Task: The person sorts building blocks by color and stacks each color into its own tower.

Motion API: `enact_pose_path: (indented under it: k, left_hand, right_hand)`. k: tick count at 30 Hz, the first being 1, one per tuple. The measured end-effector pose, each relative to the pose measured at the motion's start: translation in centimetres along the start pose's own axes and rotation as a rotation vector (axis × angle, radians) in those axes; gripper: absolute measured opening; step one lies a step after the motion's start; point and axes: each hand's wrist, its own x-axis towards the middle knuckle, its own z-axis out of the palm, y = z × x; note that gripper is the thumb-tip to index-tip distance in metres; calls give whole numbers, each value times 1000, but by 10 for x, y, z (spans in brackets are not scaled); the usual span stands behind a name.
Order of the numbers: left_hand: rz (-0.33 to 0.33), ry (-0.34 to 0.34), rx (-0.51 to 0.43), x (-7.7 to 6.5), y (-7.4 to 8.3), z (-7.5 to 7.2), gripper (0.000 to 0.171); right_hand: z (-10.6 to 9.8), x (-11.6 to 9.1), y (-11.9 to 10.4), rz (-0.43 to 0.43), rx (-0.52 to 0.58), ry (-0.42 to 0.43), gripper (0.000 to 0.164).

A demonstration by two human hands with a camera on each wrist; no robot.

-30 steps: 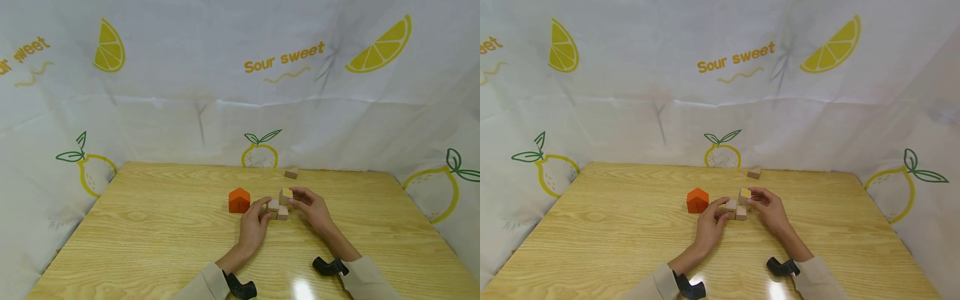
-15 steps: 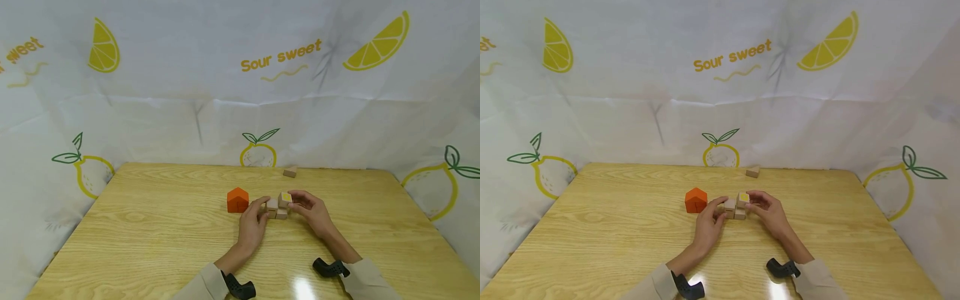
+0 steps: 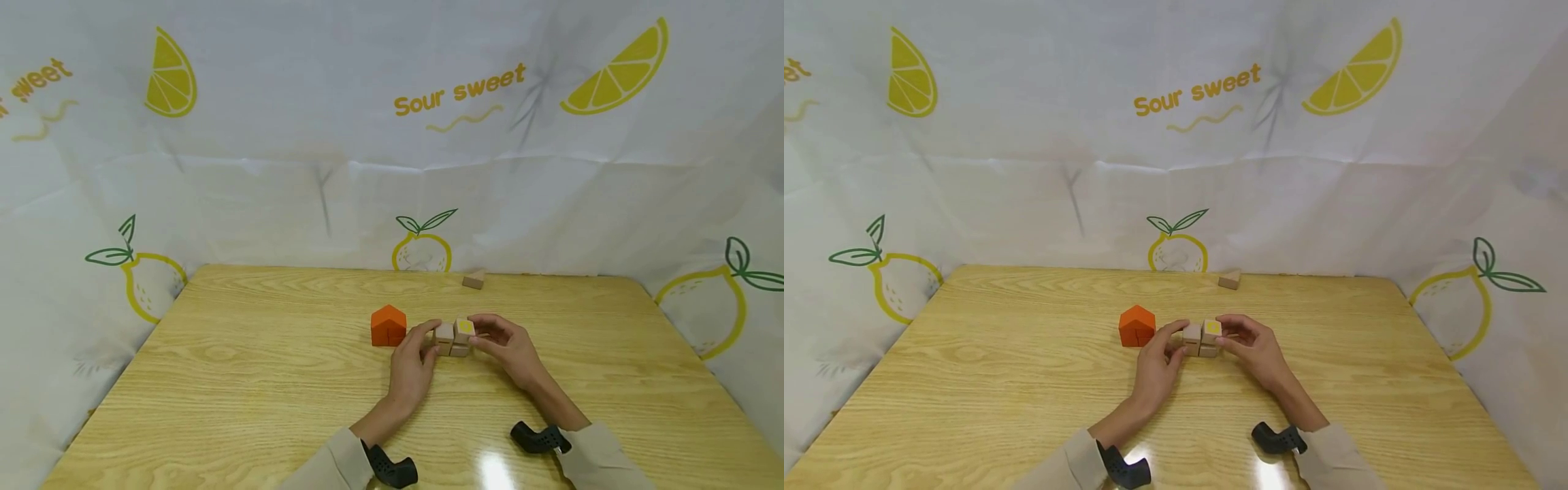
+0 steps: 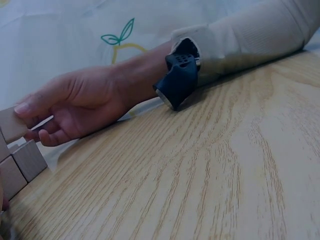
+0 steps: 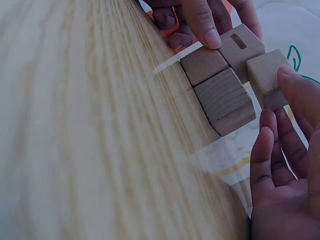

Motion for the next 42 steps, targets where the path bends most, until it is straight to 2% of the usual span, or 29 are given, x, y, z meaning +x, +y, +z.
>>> enact_pose_path:
  k: [22,42]
  left_hand:
    - [1,1,1,0,2,0,47]
    - [1,-7,4,0,1,-1,47]
  right_hand:
    - [-1,0,0,-40,-6,-61,36]
    - [-2,0,3,-48,-4,-78,36]
